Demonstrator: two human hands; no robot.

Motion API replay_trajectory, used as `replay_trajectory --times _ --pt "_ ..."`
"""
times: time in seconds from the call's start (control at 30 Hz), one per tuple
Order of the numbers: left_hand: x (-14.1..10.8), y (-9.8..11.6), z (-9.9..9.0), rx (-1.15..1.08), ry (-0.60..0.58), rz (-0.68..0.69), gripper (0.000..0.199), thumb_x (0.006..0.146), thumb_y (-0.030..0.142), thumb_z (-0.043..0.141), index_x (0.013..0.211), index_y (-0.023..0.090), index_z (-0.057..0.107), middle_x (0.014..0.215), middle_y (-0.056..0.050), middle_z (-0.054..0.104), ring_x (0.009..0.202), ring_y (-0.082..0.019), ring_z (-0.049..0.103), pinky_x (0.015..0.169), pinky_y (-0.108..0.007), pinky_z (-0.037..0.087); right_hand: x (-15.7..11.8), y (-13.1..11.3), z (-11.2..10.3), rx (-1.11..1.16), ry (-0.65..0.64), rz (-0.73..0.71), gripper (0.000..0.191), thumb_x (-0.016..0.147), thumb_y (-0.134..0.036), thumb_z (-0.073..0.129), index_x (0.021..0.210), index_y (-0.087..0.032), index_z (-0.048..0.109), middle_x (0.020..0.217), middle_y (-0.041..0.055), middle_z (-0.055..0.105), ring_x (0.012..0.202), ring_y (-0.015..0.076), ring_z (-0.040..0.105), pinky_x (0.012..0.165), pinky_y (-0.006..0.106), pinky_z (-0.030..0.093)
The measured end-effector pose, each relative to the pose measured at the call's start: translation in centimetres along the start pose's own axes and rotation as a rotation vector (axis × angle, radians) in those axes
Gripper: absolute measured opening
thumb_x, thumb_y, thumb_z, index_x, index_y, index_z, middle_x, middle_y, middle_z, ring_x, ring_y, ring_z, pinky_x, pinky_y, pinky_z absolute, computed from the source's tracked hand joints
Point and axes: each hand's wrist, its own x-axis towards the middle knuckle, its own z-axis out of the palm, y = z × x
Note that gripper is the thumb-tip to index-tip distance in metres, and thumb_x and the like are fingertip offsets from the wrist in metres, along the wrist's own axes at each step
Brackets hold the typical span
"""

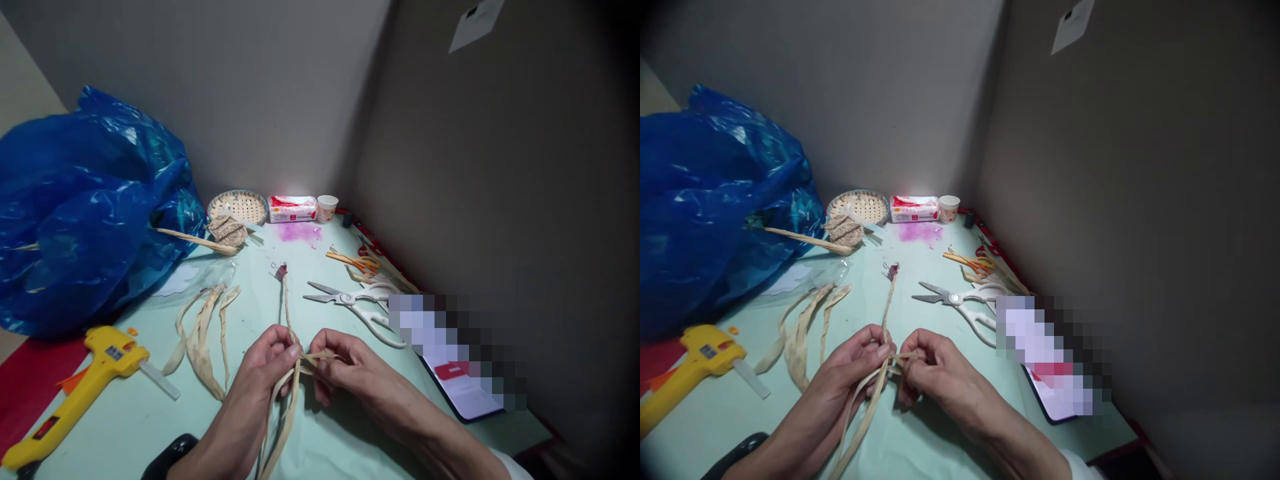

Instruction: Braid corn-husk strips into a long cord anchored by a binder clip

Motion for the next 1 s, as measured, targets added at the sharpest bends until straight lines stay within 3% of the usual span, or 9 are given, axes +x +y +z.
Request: replay_trajectory --times 0.13,0.27,0.43,0.63,0.77,0.9,1.0 --pt "0.19 -0.14 -0.02 -0.076 -0.043 -0.057 0.016 0.083 0.029 0.064 0.081 0.02 0.051 0.065 0.003 0.057 0.052 -0.01 0.052 0.058 -0.024 0.042 0.03 0.37 -0.34 0.108 -0.041 0.0 0.018 0.085 -0.03 0.062 0.084 -0.016 0.051 0.068 0.0014 0.06 0.063 0.0119 0.052 0.065 0.025 0.037" --pt "0.2 -0.03 -0.16 -0.099 0.007 -0.075 0.015 0.081 0.024 0.067 0.082 0.02 0.053 0.065 0.004 0.057 0.054 -0.007 0.048 0.058 -0.02 0.039 0.13 0.63 -0.87 0.138 0.081 -0.052 0.015 0.084 -0.026 0.065 0.084 -0.015 0.054 0.074 0.0011 0.059 0.071 0.0122 0.054 0.069 0.024 0.038" --pt "0.18 0.09 -0.18 -0.091 0.102 -0.079 0.021 0.078 0.028 0.071 0.08 0.02 0.053 0.067 0.005 0.055 0.058 -0.008 0.049 0.057 -0.019 0.039 0.56 0.64 -0.9 0.221 0.184 -0.094 0.022 0.086 -0.034 0.066 0.09 -0.017 0.053 0.079 0.0006 0.057 0.075 0.0136 0.057 0.077 0.029 0.044" --pt "0.21 -0.38 -0.11 -0.193 0.053 -0.021 0.018 0.078 0.026 0.071 0.081 0.021 0.055 0.071 0.004 0.058 0.066 -0.011 0.057 0.061 -0.02 0.042 0.47 0.71 -0.17 -0.167 0.122 -0.049 0.039 0.08 -0.038 0.072 0.11 -0.019 0.056 0.096 0.0039 0.059 0.086 0.0163 0.056 0.077 0.028 0.044" --pt "0.11 -0.7 0.18 -0.2 0.057 -0.023 0.017 0.077 0.022 0.072 0.08 0.02 0.055 0.072 0.003 0.059 0.067 -0.011 0.057 0.064 -0.021 0.044 0.54 0.82 -0.17 -0.422 0.152 -0.121 0.021 0.088 -0.038 0.061 0.093 -0.018 0.06 0.077 0.0001 0.058 0.07 0.0134 0.051 0.065 0.025 0.04" --pt "-0.05 -0.61 0.55 -0.15 0.046 -0.025 0.015 0.078 0.021 0.07 0.078 0.02 0.054 0.07 0.003 0.058 0.068 -0.01 0.053 0.065 -0.021 0.044 0.55 0.54 -0.39 -0.513 0.198 -0.094 0.025 0.088 -0.04 0.06 0.078 -0.017 0.057 0.067 -0.0015 0.053 0.062 0.012 0.044 0.058 0.025 0.035" --pt "-0.36 -0.32 0.54 -0.098 0.024 -0.017 0.013 0.081 0.021 0.066 0.076 0.019 0.054 0.07 0.003 0.055 0.069 -0.01 0.05 0.068 -0.021 0.042 0.36 0.25 -0.63 -0.504 0.244 -0.082 0.026 0.09 -0.041 0.057 0.077 -0.018 0.056 0.066 -0.002 0.051 0.061 0.012 0.042 0.056 0.025 0.033"
